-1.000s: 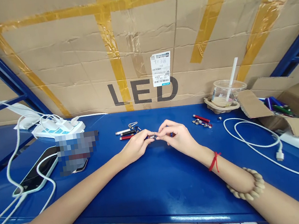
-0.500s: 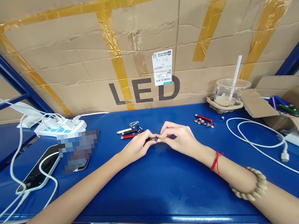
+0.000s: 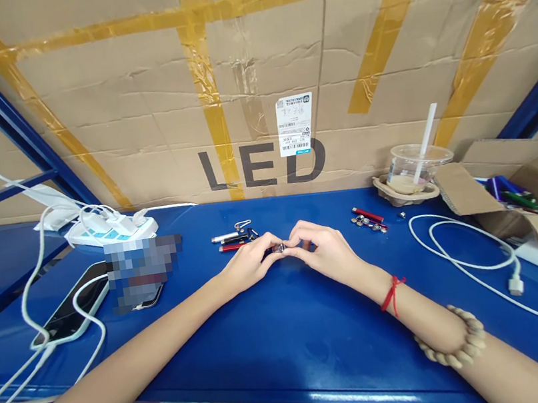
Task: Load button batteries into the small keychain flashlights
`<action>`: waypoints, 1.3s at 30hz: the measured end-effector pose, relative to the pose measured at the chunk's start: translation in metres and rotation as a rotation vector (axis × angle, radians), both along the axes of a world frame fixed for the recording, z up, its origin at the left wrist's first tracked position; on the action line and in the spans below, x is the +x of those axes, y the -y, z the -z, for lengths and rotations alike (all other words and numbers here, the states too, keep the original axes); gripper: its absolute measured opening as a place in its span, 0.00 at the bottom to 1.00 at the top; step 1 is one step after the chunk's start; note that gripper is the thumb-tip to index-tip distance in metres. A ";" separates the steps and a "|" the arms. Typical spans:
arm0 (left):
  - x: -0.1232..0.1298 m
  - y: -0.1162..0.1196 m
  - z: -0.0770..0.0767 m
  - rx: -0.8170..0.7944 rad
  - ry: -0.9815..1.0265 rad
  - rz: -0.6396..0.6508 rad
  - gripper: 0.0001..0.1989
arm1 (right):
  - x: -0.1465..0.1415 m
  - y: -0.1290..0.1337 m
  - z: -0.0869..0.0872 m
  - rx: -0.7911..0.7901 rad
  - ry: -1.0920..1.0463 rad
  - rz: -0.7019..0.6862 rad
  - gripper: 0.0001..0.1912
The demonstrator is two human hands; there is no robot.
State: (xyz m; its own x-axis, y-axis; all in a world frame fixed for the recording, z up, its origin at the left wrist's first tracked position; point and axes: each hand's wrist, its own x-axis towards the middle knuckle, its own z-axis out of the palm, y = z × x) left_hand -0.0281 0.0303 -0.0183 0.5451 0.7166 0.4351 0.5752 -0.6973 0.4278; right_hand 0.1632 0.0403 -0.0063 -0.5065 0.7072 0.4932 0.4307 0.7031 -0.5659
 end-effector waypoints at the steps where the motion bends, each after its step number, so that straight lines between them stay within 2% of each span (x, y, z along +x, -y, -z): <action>1: 0.000 0.000 0.000 0.003 -0.003 -0.004 0.03 | 0.000 0.000 0.000 0.008 0.007 0.001 0.14; 25: 0.003 -0.001 -0.001 0.121 -0.169 -0.093 0.06 | 0.004 -0.004 -0.001 0.085 0.078 0.033 0.13; 33: 0.004 -0.004 -0.001 0.162 -0.260 -0.099 0.08 | 0.011 -0.003 -0.014 0.239 0.371 0.156 0.12; 39: 0.003 -0.002 0.001 0.159 -0.323 -0.110 0.10 | 0.012 -0.005 -0.018 0.234 0.464 0.188 0.10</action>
State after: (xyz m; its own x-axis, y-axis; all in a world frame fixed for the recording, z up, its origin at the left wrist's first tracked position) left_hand -0.0252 0.0327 -0.0188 0.5963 0.7159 0.3632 0.7378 -0.6671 0.1035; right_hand 0.1750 0.0452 0.0113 -0.5839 0.7047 0.4032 0.7276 0.6745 -0.1251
